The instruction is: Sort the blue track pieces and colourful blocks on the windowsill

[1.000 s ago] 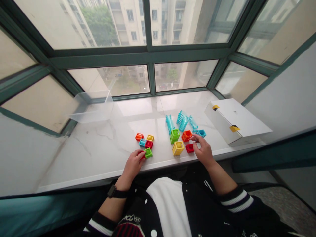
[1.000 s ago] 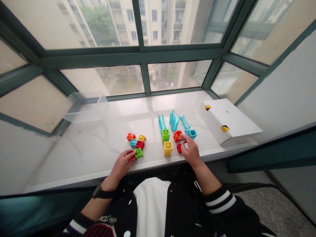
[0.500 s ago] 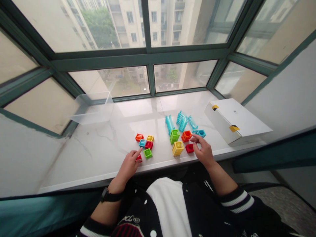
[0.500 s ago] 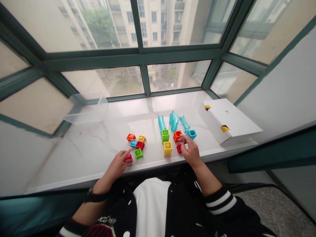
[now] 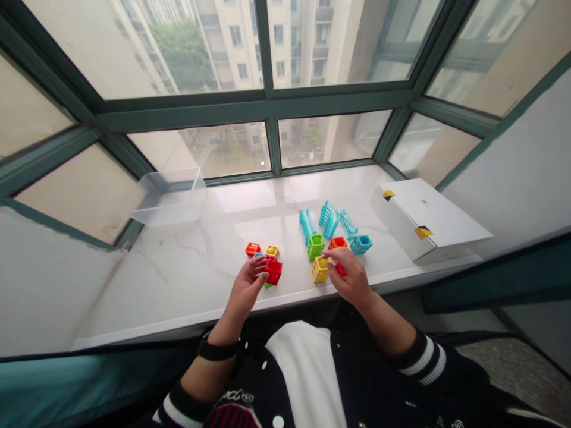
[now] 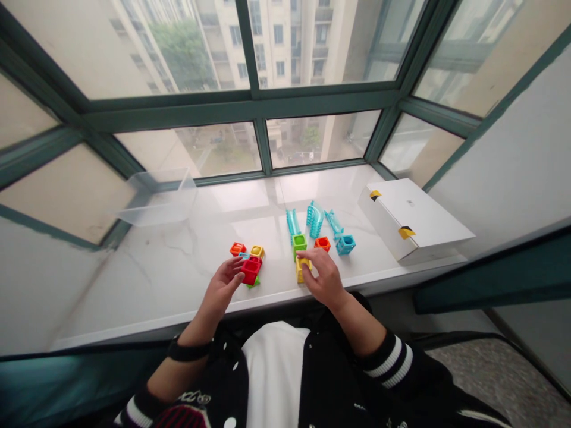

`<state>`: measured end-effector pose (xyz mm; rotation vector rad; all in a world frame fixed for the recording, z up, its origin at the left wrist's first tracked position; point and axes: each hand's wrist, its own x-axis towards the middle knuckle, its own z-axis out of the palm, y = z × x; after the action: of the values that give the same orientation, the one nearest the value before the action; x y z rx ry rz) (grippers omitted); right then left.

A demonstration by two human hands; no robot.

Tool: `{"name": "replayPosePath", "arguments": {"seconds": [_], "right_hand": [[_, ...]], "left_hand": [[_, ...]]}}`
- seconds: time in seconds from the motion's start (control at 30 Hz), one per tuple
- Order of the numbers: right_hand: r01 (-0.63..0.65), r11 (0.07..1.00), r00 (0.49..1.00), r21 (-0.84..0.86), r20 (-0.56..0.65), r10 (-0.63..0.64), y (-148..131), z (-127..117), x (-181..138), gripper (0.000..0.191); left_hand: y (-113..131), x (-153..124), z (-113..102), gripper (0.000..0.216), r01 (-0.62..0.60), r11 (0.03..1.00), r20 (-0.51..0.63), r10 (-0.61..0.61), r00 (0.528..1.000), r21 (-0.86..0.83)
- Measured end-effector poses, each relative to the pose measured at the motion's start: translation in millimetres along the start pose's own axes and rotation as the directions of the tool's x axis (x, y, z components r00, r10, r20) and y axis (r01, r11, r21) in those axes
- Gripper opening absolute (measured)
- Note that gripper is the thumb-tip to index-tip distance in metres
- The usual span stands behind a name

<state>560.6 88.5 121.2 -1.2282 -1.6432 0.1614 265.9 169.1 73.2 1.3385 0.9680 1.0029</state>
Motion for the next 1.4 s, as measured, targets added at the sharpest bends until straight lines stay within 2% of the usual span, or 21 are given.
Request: {"name": "replayPosePath", "arguments": {"seconds": [0.1, 0.23, 0.37, 0.5, 0.67, 0.87, 1.0, 1.17, 1.4], "right_hand": [[0.038, 0.998, 0.993, 0.042, 0.110, -0.042, -14, 9, 4, 0.040], [0.082, 0.992, 0.966, 0.097, 0.237, -0.103, -24, 20, 3, 0.058], [0.028, 0.992, 0.967, 0.125, 0.246, -0.059, -27, 29, -1, 0.066], [-0.047, 0.990, 0.977, 0.131, 0.214, 0.018, -29, 34, -2, 0.064], [-0.077, 0.989, 0.979, 0.125, 0.199, 0.051, -28, 34, -4, 0.061], [-0.036, 0.994, 0.983, 0.103, 0.183, 0.017, -23, 31, -6, 0.063], [0.016, 0.997, 0.983, 0.081, 0.183, -0.031, -18, 29, -6, 0.069], [0.039, 0.996, 0.985, 0.075, 0.168, -0.051, -19, 25, -6, 0.072], [0.012, 0.999, 0.989, 0.030, 0.145, -0.017, -17, 25, -8, 0.074]], "left_hand": [[12, -1, 19, 0.052, 0.022, 0.991, 0.057, -0.015, 0.998, -0.128], [23, -7, 37, 0.049, 0.022, 0.974, 0.091, -0.002, 0.996, -0.225], [28, -11, 46, 0.046, 0.011, 0.954, 0.117, 0.025, 0.993, -0.301], [34, -15, 51, 0.046, 0.008, 0.934, 0.185, 0.062, 0.981, -0.356], [39, -19, 56, 0.047, -0.056, 0.957, 0.215, 0.121, 0.969, -0.283], [40, -20, 57, 0.060, -0.146, 0.976, 0.211, 0.178, 0.961, -0.160], [45, -21, 60, 0.055, -0.168, 0.980, 0.233, 0.189, 0.954, -0.104], [47, -19, 66, 0.047, -0.149, 0.979, 0.251, 0.180, 0.951, -0.140], [51, -10, 77, 0.044, -0.154, 0.980, 0.189, 0.176, 0.966, -0.128]]}}
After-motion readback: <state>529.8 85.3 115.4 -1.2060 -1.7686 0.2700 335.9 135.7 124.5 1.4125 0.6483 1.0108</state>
